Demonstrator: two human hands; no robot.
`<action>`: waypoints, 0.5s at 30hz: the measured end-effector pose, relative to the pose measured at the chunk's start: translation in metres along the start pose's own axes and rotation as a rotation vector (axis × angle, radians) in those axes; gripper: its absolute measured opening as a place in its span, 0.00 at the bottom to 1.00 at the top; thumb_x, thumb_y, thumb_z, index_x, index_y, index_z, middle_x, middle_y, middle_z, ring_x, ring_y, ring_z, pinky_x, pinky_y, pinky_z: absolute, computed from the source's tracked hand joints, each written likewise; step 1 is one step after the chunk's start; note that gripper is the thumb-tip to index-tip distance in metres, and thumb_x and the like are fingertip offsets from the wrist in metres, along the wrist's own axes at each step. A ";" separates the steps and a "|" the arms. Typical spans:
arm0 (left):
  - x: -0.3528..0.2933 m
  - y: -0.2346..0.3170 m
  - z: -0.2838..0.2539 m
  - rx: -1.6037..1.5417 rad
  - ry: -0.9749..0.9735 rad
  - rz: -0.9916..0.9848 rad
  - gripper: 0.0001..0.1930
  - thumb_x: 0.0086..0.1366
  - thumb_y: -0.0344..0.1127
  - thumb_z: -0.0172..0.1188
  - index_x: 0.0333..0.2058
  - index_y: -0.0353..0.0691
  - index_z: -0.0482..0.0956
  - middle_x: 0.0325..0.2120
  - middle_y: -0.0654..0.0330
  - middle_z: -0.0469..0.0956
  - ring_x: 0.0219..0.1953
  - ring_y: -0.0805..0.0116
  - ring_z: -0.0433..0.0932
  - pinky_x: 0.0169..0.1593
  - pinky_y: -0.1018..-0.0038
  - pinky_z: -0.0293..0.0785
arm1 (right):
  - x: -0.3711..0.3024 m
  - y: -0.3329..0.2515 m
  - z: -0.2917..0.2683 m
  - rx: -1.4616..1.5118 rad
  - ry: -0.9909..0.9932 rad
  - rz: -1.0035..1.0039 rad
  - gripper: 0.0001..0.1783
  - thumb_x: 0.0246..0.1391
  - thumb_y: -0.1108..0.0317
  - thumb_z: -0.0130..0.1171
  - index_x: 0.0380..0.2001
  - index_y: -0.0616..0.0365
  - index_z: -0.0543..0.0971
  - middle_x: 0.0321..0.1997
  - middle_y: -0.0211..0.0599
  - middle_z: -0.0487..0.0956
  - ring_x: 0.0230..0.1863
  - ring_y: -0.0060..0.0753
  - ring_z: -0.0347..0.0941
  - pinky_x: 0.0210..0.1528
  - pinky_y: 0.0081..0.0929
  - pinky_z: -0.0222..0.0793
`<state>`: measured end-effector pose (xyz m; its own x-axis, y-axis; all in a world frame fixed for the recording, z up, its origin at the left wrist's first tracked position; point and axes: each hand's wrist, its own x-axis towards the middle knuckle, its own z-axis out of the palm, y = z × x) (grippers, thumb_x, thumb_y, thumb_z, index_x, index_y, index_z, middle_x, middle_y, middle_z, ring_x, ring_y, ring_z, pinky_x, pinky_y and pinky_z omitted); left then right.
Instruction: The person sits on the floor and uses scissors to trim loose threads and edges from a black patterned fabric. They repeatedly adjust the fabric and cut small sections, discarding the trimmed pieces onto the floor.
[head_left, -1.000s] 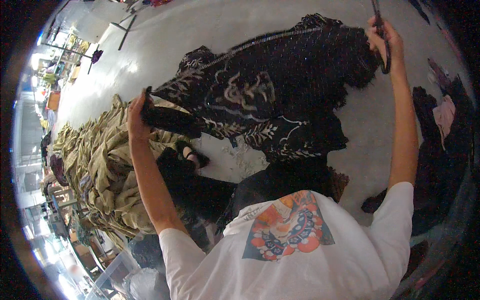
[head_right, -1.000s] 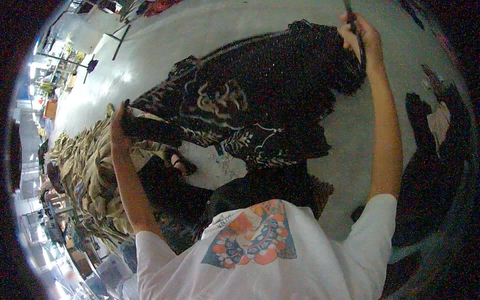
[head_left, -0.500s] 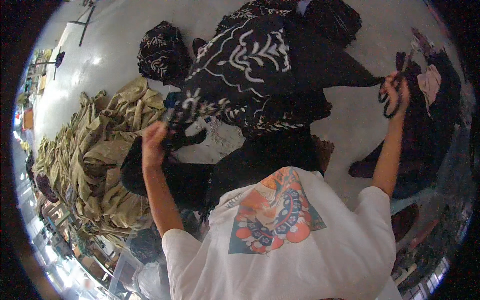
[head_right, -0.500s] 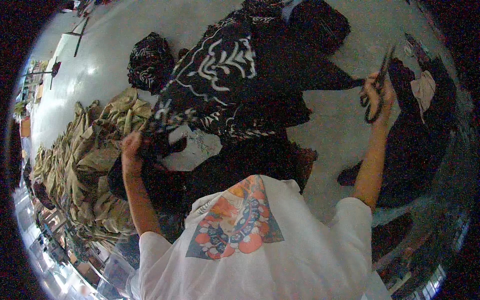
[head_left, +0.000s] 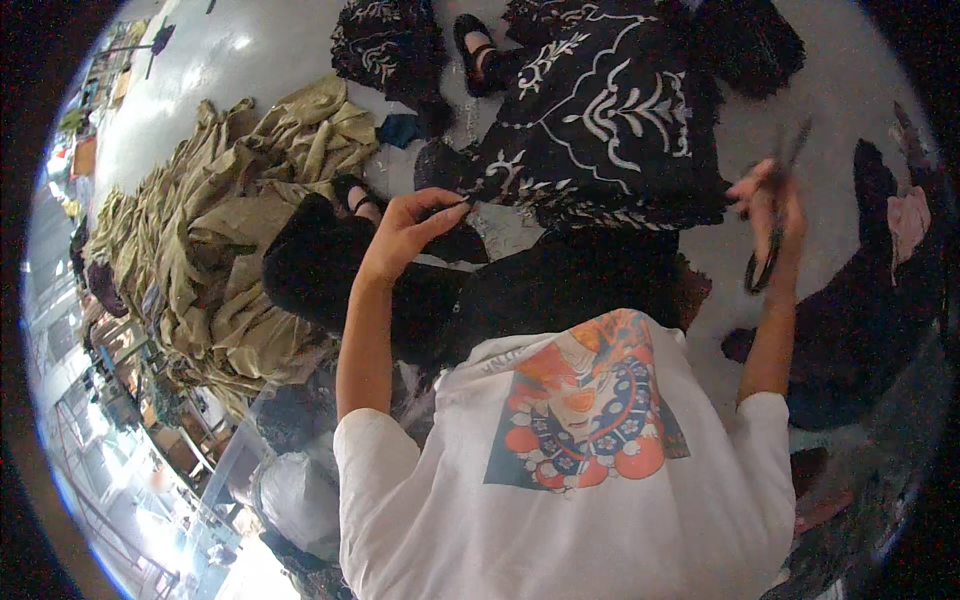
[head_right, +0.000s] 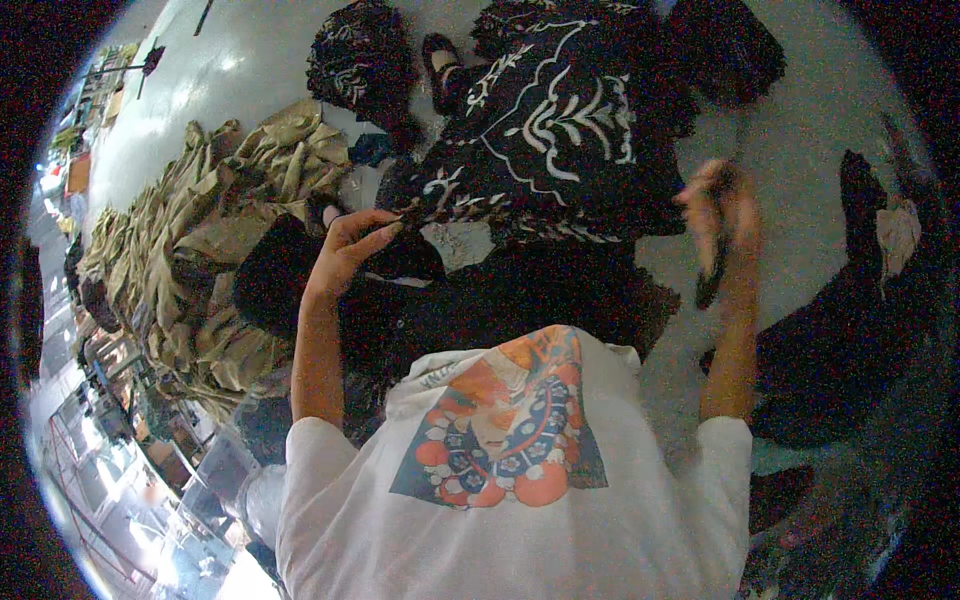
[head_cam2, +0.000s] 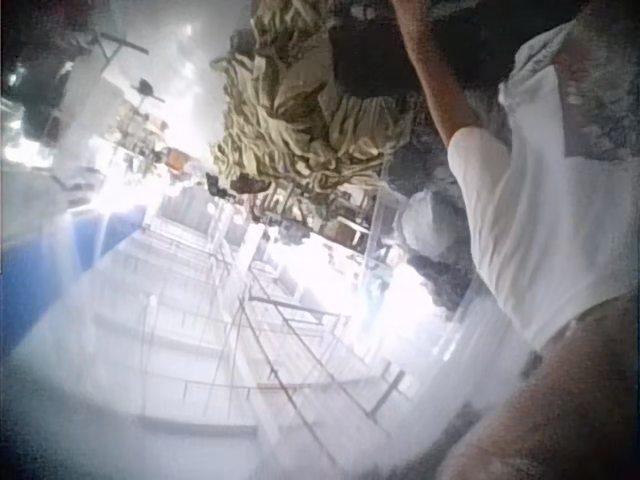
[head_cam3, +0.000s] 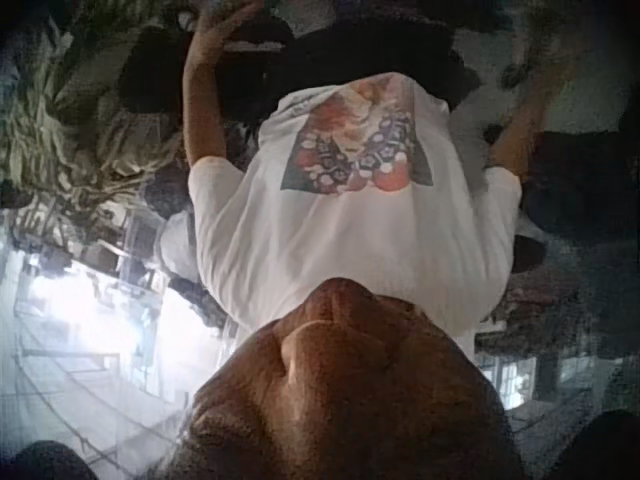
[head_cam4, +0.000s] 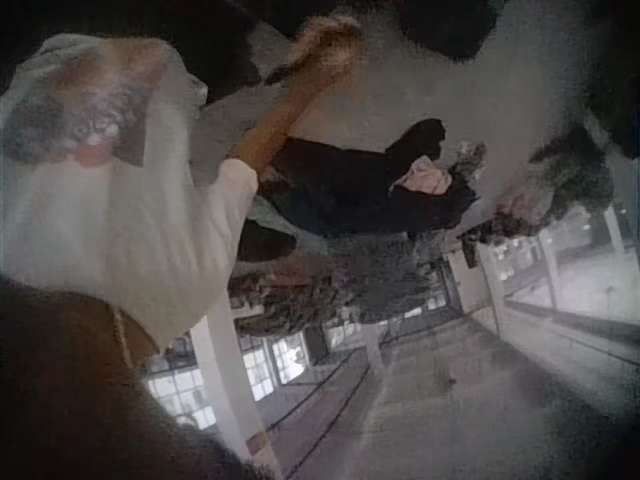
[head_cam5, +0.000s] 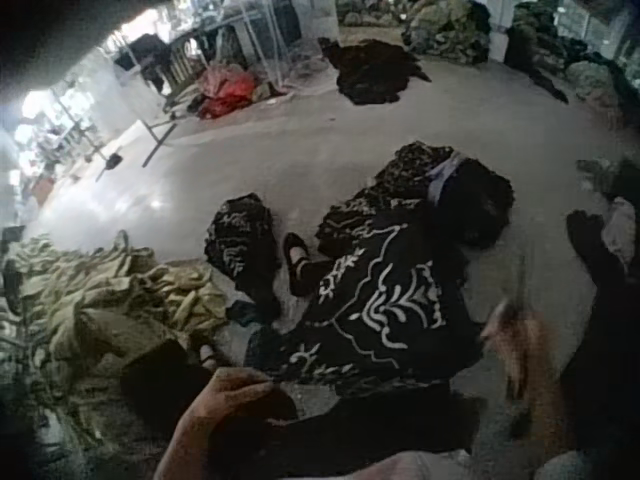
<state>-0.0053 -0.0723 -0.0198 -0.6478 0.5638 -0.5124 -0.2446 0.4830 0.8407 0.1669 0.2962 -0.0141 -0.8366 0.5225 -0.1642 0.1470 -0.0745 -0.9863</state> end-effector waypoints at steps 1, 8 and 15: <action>-0.003 0.004 0.001 0.019 0.016 0.021 0.09 0.56 0.31 0.58 0.35 0.34 0.77 0.29 0.67 0.75 0.34 0.82 0.69 0.39 0.84 0.65 | -0.012 -0.005 0.026 0.079 -0.115 0.077 0.12 0.46 0.73 0.60 0.35 0.57 0.70 0.25 0.27 0.71 0.27 0.17 0.66 0.30 0.16 0.64; -0.012 0.020 0.014 -0.132 0.023 0.109 0.12 0.56 0.28 0.58 0.40 0.33 0.75 0.32 0.66 0.76 0.34 0.82 0.70 0.38 0.84 0.66 | -0.015 -0.035 0.155 -0.369 -0.428 -0.279 0.24 0.37 0.66 0.67 0.39 0.56 0.70 0.24 0.35 0.74 0.25 0.30 0.71 0.27 0.24 0.68; -0.008 0.039 0.033 0.015 0.004 0.258 0.11 0.56 0.28 0.57 0.39 0.33 0.75 0.30 0.65 0.77 0.34 0.81 0.70 0.38 0.83 0.66 | 0.010 -0.021 0.185 -0.359 -0.373 -0.260 0.20 0.41 0.74 0.62 0.40 0.59 0.69 0.29 0.33 0.76 0.31 0.24 0.72 0.34 0.21 0.68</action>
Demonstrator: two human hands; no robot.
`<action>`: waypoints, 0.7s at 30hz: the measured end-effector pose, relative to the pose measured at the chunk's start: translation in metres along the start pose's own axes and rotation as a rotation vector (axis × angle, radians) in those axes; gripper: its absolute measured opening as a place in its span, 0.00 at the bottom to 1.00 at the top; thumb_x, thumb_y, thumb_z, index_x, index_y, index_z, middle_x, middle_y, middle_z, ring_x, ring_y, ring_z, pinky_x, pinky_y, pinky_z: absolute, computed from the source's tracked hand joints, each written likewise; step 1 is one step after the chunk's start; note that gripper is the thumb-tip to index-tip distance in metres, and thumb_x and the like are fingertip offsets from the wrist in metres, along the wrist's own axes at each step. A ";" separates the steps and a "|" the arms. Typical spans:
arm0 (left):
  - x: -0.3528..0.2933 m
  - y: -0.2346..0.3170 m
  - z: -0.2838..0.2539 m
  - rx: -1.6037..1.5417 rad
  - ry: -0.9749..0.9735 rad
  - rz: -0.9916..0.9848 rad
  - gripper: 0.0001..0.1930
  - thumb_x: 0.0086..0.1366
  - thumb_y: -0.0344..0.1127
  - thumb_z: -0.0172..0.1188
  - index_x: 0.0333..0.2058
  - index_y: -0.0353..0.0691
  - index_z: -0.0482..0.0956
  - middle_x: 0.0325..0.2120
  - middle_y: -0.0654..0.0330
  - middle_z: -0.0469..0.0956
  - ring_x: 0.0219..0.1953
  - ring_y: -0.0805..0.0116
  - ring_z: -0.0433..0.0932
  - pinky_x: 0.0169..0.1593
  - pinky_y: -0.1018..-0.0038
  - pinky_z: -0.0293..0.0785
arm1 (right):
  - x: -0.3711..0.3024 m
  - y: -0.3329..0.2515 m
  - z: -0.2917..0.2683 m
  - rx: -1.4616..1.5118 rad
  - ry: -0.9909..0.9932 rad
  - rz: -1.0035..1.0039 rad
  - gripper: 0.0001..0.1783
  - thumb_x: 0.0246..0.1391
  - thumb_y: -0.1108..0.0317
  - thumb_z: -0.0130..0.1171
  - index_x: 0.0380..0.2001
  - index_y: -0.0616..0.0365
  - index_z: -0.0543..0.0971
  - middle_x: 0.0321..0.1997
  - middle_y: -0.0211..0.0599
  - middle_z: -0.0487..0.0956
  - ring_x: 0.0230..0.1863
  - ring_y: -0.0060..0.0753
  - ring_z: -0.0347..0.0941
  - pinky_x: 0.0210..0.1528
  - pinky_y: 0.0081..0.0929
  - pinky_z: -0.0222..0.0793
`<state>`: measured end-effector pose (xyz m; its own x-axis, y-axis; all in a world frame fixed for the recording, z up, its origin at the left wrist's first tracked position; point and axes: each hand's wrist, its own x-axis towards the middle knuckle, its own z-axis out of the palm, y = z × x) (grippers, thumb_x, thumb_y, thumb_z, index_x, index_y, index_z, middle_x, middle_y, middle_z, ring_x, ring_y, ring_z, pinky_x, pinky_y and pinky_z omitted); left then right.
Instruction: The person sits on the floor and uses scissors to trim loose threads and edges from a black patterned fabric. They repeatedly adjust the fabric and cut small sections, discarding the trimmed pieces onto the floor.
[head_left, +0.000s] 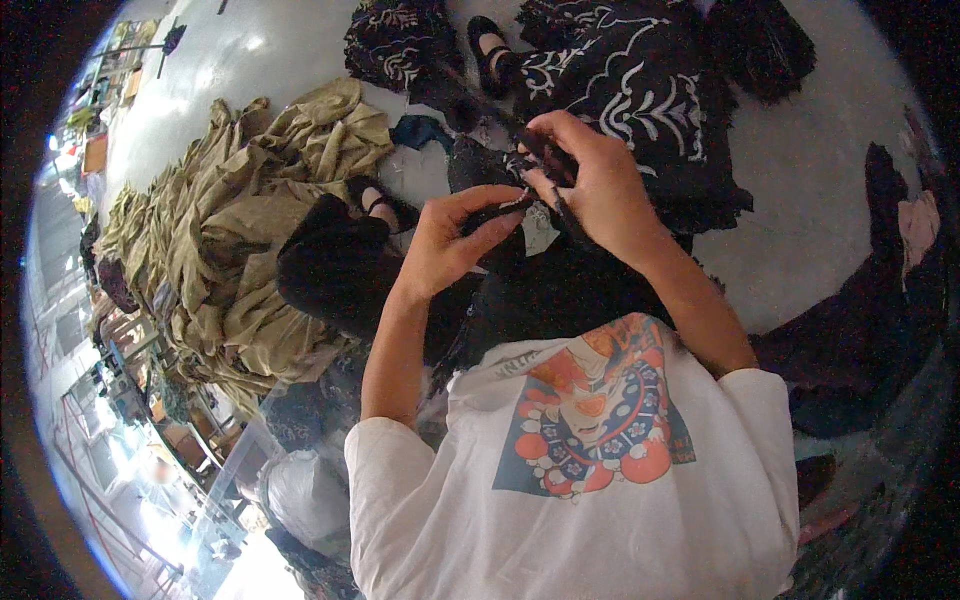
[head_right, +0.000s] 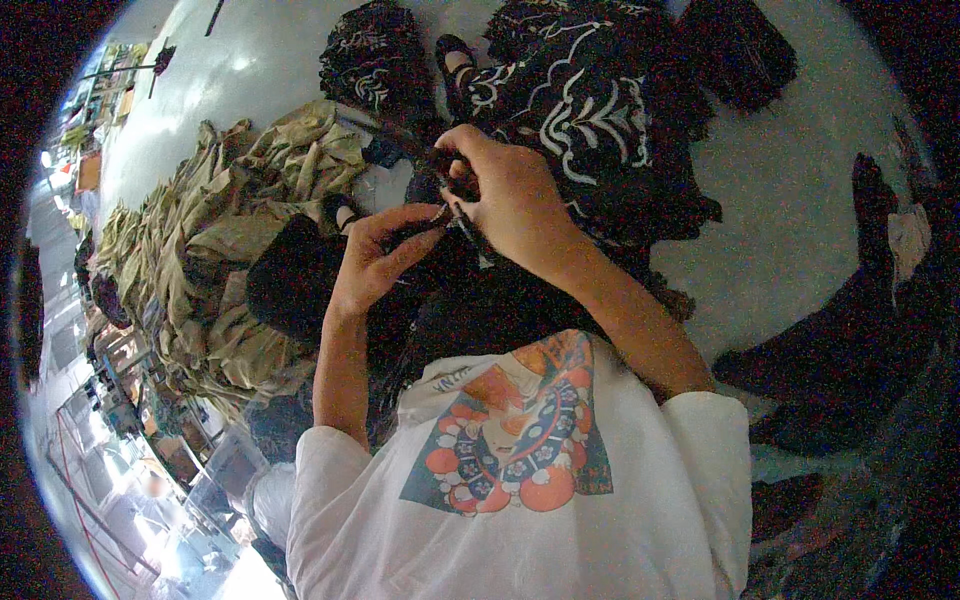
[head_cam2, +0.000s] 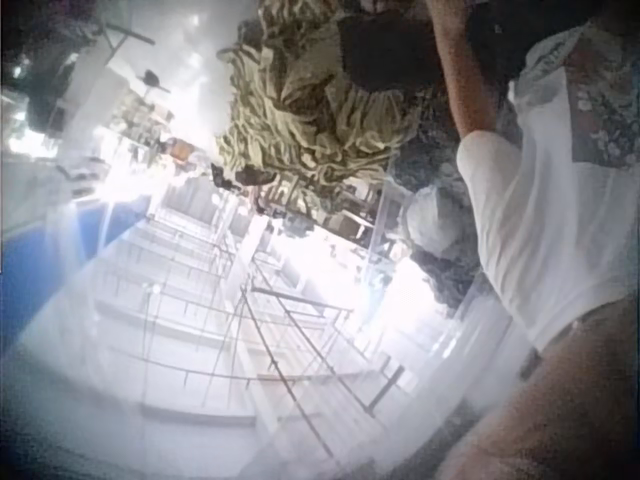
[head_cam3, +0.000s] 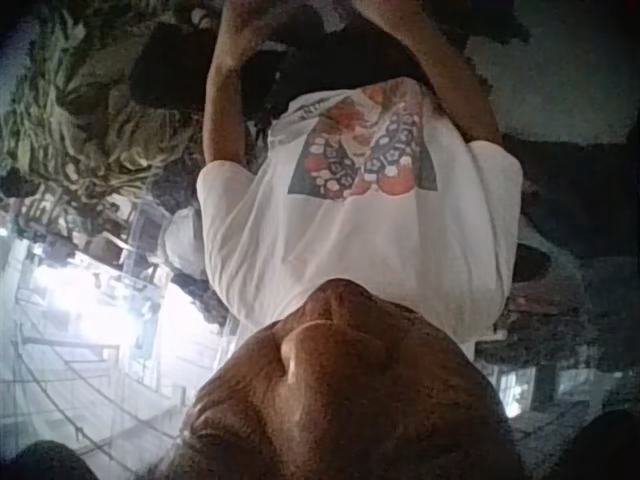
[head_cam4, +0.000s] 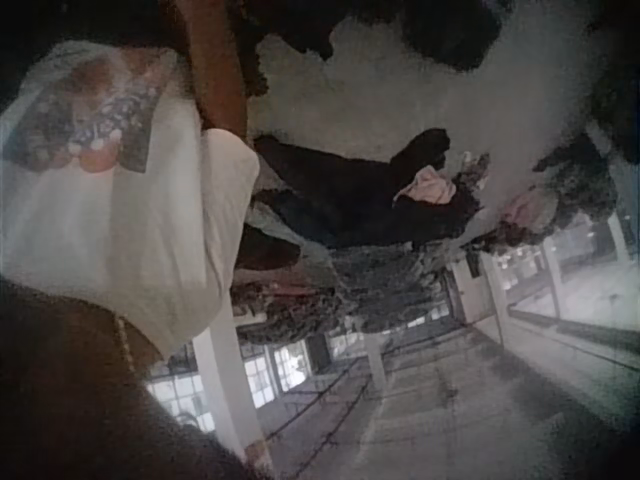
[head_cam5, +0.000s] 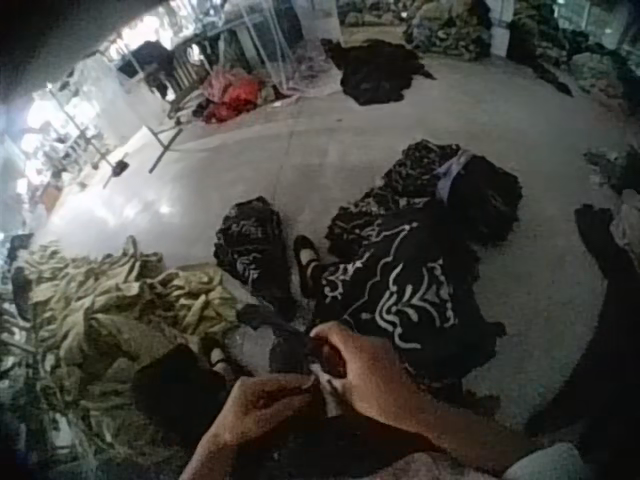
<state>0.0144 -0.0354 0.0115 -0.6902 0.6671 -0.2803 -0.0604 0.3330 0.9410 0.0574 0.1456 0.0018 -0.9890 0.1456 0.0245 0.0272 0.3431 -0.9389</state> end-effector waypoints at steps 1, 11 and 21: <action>0.001 0.002 0.001 -0.007 -0.002 -0.016 0.11 0.56 0.28 0.57 0.39 0.33 0.75 0.30 0.65 0.77 0.34 0.80 0.70 0.38 0.83 0.66 | 0.000 0.004 -0.002 0.005 -0.011 0.024 0.19 0.43 0.77 0.60 0.40 0.61 0.69 0.31 0.32 0.76 0.33 0.20 0.71 0.36 0.18 0.67; 0.020 -0.006 0.008 -0.017 0.006 0.409 0.05 0.56 0.29 0.53 0.27 0.33 0.74 0.41 0.53 0.70 0.37 0.66 0.70 0.44 0.73 0.65 | -0.001 0.012 -0.025 0.389 0.057 0.132 0.14 0.44 0.80 0.57 0.36 0.62 0.69 0.26 0.28 0.73 0.26 0.15 0.69 0.27 0.14 0.69; 0.037 -0.002 0.028 -0.477 -0.125 0.316 0.08 0.58 0.31 0.49 0.25 0.32 0.72 0.47 0.43 0.66 0.49 0.51 0.68 0.54 0.54 0.61 | -0.033 0.011 -0.055 0.199 0.045 0.138 0.18 0.44 0.70 0.61 0.39 0.60 0.70 0.27 0.32 0.74 0.29 0.20 0.70 0.31 0.20 0.66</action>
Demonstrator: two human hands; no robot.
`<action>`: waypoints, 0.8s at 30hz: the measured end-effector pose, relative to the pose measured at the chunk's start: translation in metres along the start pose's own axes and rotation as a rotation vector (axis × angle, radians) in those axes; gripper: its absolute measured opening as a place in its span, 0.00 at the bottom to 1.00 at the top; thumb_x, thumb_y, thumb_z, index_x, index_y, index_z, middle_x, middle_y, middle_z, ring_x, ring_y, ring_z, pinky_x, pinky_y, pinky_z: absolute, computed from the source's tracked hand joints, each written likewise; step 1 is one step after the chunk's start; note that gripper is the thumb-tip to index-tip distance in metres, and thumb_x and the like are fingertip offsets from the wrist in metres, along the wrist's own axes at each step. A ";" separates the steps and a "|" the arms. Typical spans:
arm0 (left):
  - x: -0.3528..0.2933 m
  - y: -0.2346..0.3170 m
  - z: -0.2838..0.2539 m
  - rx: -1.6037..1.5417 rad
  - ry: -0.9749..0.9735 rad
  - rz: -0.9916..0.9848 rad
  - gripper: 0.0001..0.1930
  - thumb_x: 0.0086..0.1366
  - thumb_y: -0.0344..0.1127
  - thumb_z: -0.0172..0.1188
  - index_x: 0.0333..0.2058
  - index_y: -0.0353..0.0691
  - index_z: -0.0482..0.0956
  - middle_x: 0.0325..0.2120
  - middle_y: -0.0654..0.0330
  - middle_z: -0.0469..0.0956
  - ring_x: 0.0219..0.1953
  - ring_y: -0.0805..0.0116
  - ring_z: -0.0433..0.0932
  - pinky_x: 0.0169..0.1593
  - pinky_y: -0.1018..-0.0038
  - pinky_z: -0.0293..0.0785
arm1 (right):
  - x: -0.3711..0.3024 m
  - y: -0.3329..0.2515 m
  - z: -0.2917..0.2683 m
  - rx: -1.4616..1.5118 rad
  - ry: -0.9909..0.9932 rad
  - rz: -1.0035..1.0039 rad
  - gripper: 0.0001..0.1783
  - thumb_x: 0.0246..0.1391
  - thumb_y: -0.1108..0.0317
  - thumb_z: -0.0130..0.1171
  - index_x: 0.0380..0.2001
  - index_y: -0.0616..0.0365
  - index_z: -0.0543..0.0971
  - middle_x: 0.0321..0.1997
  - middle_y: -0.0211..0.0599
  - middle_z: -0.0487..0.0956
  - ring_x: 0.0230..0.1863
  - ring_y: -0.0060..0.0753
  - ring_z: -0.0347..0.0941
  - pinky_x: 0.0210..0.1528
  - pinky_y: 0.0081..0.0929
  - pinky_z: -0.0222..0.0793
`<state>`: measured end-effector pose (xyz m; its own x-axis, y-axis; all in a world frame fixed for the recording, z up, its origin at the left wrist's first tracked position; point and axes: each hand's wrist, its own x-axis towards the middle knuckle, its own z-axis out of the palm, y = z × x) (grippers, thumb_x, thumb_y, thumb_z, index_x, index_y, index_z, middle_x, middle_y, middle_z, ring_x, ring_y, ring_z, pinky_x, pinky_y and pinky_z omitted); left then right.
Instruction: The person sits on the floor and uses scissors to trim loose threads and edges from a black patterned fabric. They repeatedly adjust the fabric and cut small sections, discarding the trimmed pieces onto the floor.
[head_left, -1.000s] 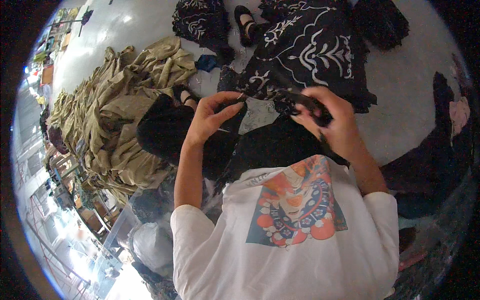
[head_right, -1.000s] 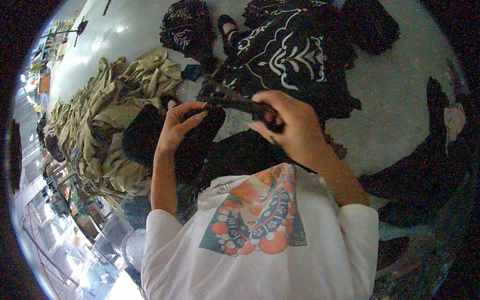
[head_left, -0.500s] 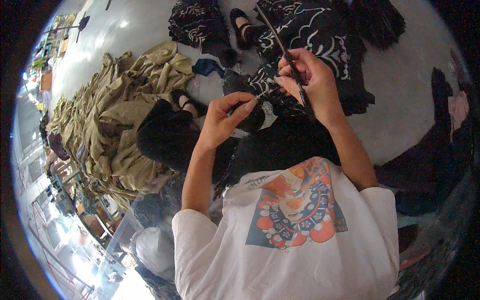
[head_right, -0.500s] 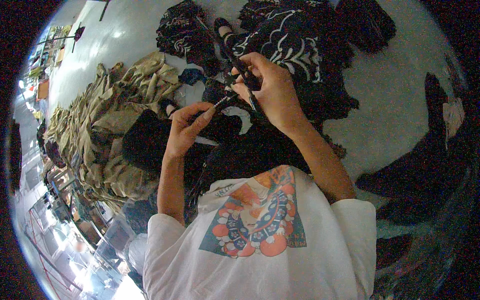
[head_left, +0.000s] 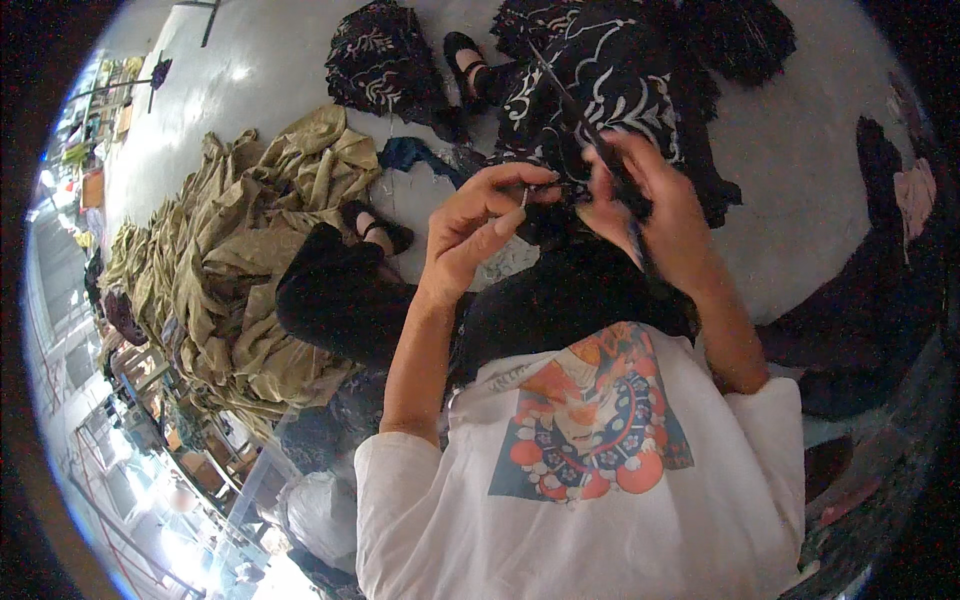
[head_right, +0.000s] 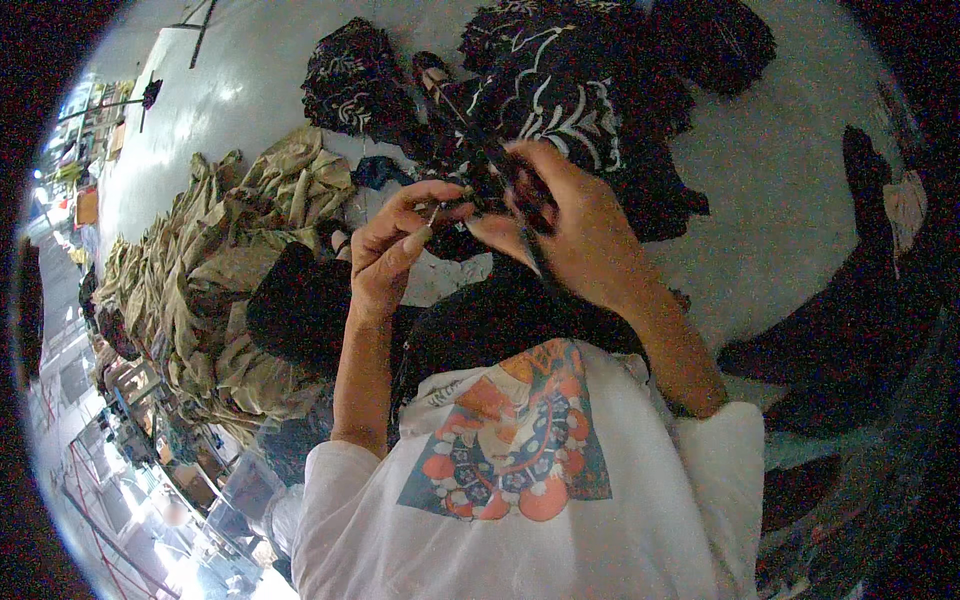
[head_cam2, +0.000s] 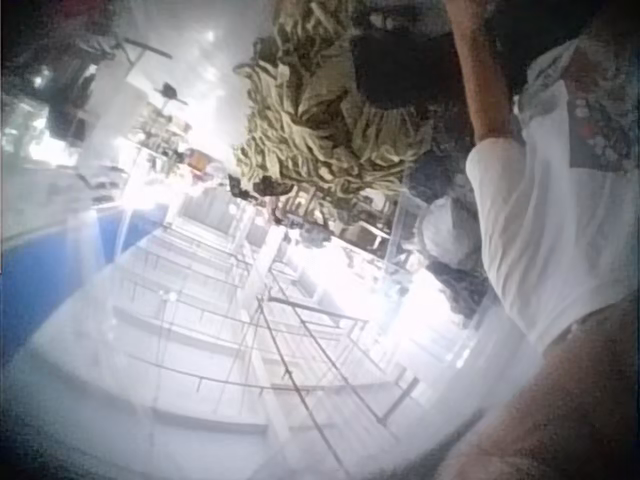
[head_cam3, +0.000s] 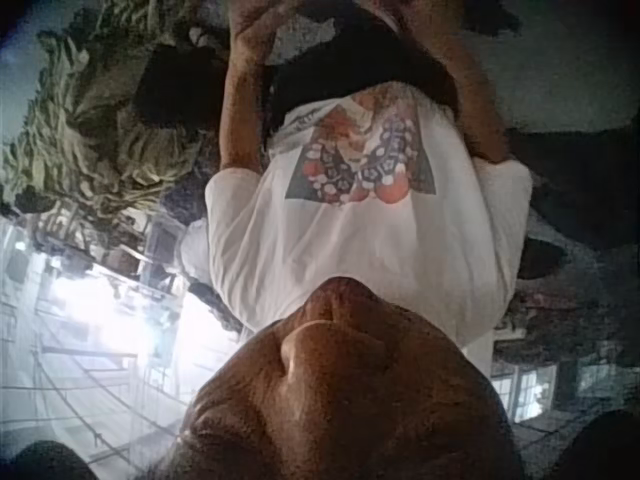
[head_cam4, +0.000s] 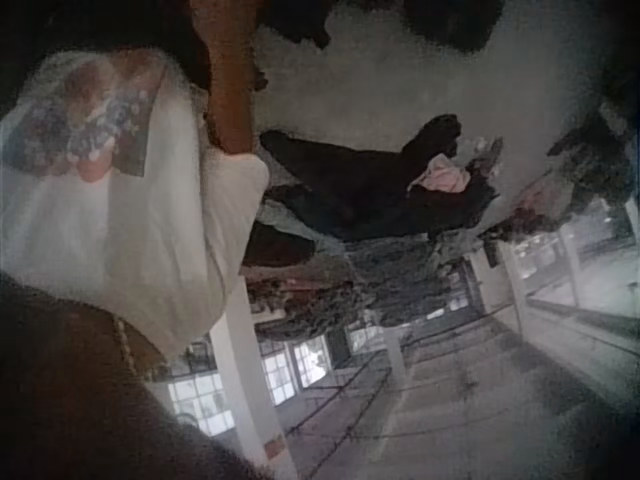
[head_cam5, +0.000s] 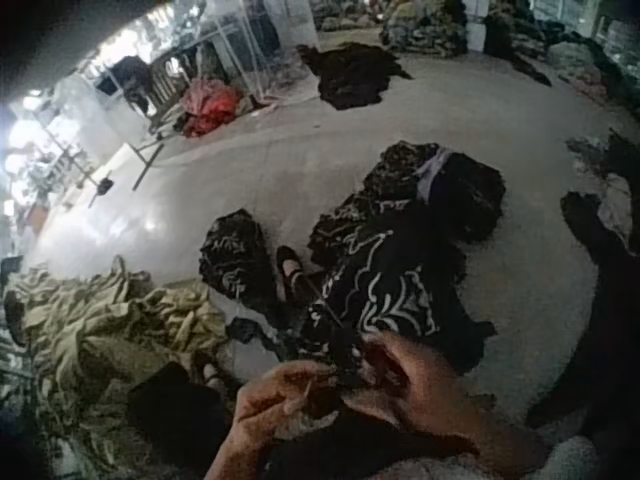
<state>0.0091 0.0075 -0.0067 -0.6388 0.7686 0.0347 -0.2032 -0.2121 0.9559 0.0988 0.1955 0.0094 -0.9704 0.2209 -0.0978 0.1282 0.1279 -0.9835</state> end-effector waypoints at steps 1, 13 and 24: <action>0.001 -0.001 0.000 -0.002 0.009 0.015 0.08 0.58 0.31 0.49 0.25 0.32 0.72 0.47 0.43 0.66 0.50 0.50 0.67 0.54 0.54 0.61 | -0.011 0.011 -0.002 0.077 -0.024 0.012 0.17 0.44 0.68 0.61 0.39 0.60 0.70 0.26 0.32 0.74 0.28 0.21 0.70 0.30 0.21 0.66; 0.006 -0.002 0.005 -0.007 0.050 0.091 0.06 0.58 0.30 0.52 0.27 0.33 0.72 0.49 0.46 0.65 0.49 0.54 0.69 0.54 0.59 0.61 | -0.038 -0.011 -0.014 -0.195 -0.417 0.141 0.15 0.48 0.56 0.55 0.32 0.57 0.71 0.21 0.38 0.74 0.24 0.36 0.75 0.28 0.29 0.69; 0.002 -0.004 0.004 -0.052 0.060 0.120 0.05 0.57 0.30 0.54 0.26 0.33 0.73 0.50 0.46 0.64 0.51 0.53 0.67 0.54 0.61 0.59 | -0.036 -0.009 -0.013 -0.154 -0.451 0.160 0.17 0.49 0.53 0.54 0.31 0.57 0.71 0.22 0.41 0.76 0.26 0.43 0.75 0.28 0.33 0.69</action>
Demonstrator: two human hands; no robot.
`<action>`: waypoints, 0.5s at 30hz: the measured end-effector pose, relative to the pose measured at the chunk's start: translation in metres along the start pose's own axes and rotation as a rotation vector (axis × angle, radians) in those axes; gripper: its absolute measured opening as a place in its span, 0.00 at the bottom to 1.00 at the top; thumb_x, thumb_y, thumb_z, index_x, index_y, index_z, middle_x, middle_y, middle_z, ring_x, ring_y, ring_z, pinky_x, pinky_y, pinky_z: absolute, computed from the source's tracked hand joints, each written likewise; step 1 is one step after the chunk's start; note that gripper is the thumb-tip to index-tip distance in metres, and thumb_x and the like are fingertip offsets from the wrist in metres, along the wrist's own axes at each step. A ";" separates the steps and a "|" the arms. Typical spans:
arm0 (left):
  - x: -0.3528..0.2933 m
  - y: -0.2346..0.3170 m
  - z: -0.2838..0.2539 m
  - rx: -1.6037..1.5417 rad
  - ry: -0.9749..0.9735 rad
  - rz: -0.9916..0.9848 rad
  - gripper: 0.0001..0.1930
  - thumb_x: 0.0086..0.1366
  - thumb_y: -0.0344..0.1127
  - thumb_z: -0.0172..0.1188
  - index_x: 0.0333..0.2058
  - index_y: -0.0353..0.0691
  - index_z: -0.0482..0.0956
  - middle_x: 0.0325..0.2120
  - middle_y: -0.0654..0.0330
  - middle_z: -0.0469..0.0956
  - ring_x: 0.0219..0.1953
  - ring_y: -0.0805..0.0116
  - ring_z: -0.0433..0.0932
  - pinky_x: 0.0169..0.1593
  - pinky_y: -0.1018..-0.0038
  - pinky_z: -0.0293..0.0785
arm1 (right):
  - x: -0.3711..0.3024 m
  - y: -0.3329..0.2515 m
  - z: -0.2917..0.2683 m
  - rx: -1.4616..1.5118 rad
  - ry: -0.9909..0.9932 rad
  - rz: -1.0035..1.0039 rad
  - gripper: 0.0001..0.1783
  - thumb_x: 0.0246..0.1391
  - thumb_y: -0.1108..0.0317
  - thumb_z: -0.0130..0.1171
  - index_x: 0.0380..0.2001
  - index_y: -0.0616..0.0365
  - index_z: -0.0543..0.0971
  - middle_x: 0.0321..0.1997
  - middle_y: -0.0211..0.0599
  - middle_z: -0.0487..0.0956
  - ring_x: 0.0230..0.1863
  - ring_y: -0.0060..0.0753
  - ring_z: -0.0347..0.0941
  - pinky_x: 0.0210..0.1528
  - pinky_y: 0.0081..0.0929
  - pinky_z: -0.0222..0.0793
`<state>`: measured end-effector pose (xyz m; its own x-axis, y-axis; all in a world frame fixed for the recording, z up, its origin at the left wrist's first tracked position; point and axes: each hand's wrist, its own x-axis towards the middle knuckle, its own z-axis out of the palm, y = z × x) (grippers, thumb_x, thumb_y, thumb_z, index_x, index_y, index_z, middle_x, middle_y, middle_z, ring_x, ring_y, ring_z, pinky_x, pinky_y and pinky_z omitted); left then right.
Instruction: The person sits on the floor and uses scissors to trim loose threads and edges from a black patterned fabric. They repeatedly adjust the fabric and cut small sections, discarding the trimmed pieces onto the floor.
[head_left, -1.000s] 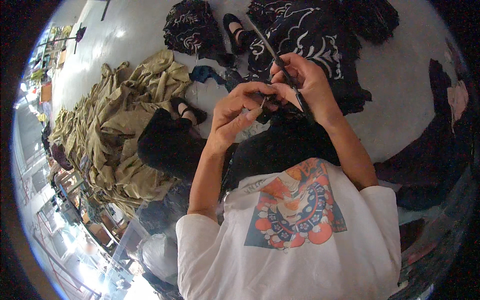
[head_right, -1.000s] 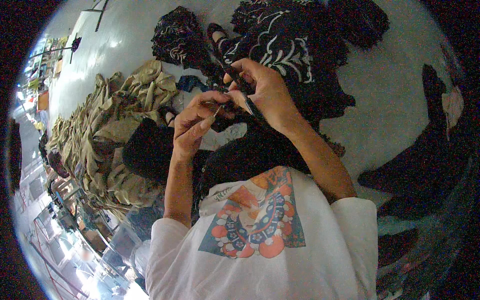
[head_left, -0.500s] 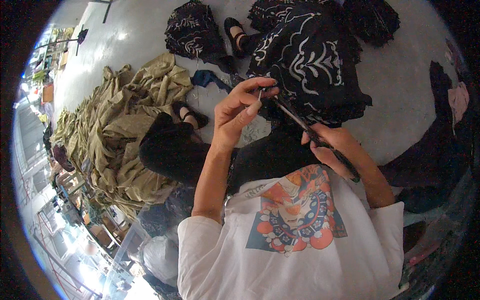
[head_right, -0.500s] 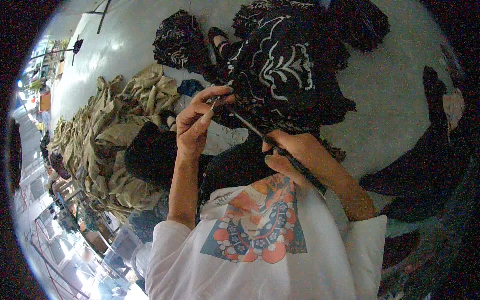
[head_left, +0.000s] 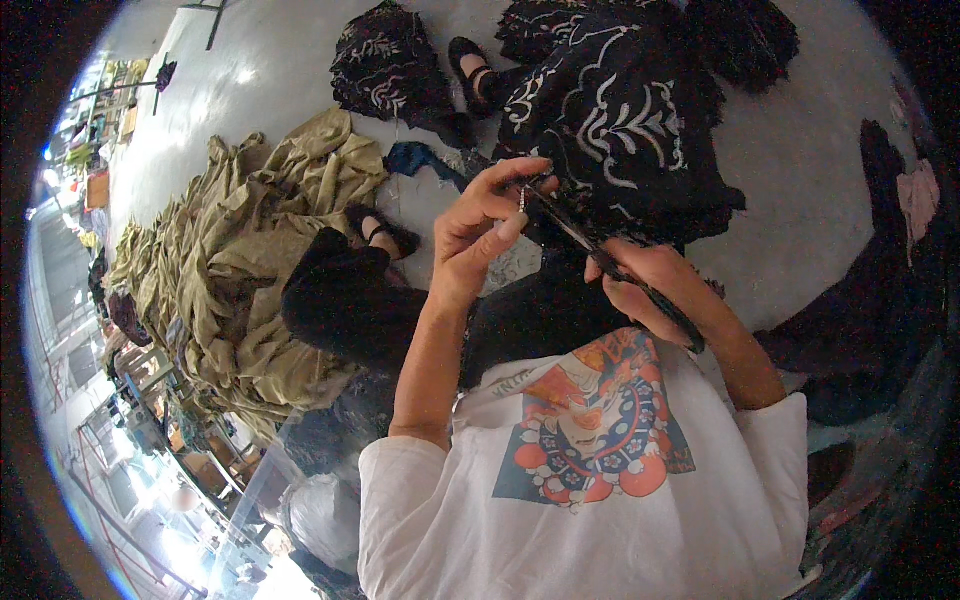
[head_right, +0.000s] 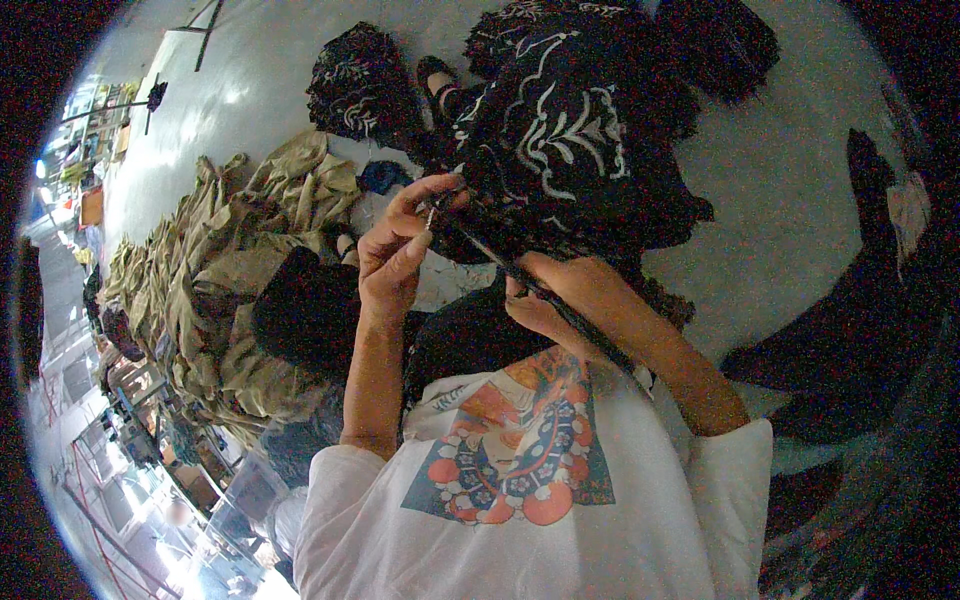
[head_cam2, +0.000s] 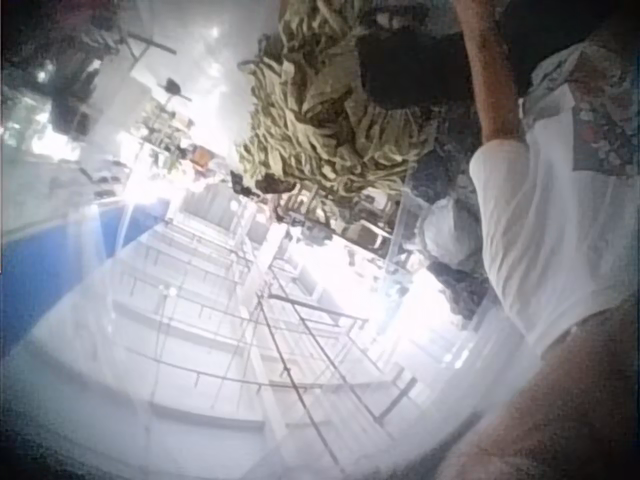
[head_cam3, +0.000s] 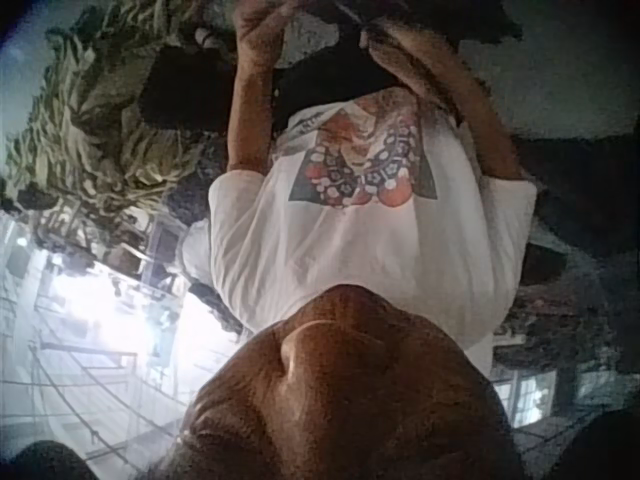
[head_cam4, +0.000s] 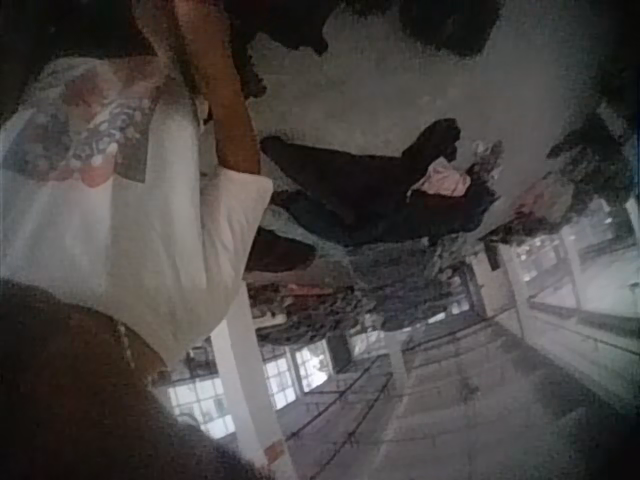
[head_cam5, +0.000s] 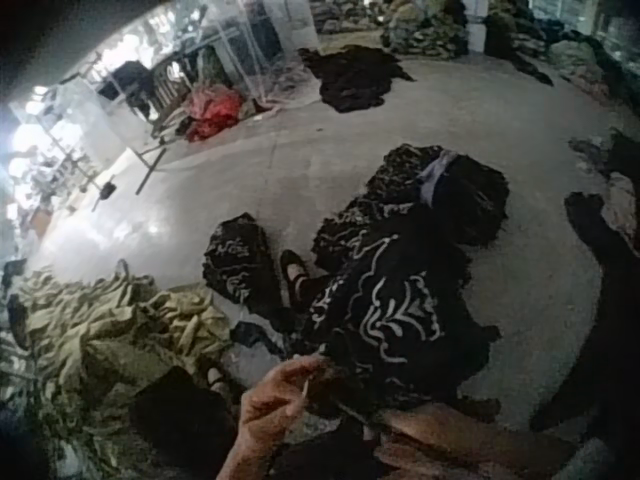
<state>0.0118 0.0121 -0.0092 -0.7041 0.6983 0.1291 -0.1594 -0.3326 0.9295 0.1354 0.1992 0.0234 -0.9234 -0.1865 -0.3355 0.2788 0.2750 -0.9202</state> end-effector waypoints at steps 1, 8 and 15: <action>-0.001 0.000 0.001 0.004 0.005 -0.021 0.06 0.56 0.30 0.55 0.26 0.33 0.73 0.50 0.46 0.64 0.51 0.53 0.67 0.54 0.61 0.59 | 0.003 -0.002 0.001 -0.009 0.008 -0.002 0.17 0.49 0.53 0.53 0.31 0.57 0.71 0.22 0.41 0.76 0.26 0.44 0.75 0.28 0.33 0.69; -0.006 -0.012 0.011 -0.066 -0.013 -0.058 0.05 0.57 0.29 0.54 0.26 0.34 0.73 0.53 0.45 0.61 0.52 0.53 0.66 0.55 0.63 0.58 | 0.017 0.006 0.008 -0.021 0.036 0.049 0.21 0.51 0.49 0.49 0.34 0.57 0.69 0.25 0.45 0.76 0.29 0.49 0.75 0.31 0.37 0.68; -0.007 -0.018 0.017 -0.058 -0.042 -0.076 0.05 0.57 0.29 0.54 0.26 0.34 0.73 0.54 0.44 0.60 0.52 0.55 0.65 0.55 0.63 0.57 | 0.018 0.010 0.013 0.132 0.092 0.043 0.23 0.52 0.48 0.48 0.35 0.59 0.69 0.25 0.45 0.74 0.27 0.43 0.74 0.31 0.33 0.67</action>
<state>0.0319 0.0238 -0.0205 -0.6594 0.7481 0.0748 -0.2518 -0.3135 0.9156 0.1245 0.1863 0.0057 -0.9285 -0.0888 -0.3605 0.3449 0.1536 -0.9260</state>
